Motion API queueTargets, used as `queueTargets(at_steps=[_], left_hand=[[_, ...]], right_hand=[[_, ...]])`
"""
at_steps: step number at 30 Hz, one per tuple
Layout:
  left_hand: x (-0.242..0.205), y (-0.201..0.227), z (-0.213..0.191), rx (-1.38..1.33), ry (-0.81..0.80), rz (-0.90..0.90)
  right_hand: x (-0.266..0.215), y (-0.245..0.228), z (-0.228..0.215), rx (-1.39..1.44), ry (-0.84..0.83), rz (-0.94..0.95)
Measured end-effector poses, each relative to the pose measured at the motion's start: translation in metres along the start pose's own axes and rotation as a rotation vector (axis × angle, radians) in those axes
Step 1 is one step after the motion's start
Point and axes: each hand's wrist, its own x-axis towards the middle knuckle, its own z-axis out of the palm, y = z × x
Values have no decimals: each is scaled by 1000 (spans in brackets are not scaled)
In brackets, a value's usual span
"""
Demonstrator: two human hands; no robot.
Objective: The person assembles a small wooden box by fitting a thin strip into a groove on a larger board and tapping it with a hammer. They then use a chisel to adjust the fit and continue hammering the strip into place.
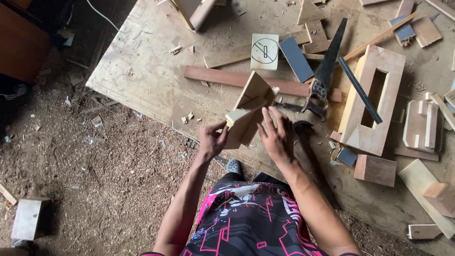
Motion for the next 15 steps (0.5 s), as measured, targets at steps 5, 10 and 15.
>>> queueTargets(at_steps=[5,10,15], left_hand=[[-1,13,8,-119,-20,105],[7,10,10,21,124,-124],[8,4,9,-61,117,75]], right_hand=[[34,-5,-7,-76,18,-93],[13,-3,-4,22,5,69],[-2,2,-11,688,-129,562]])
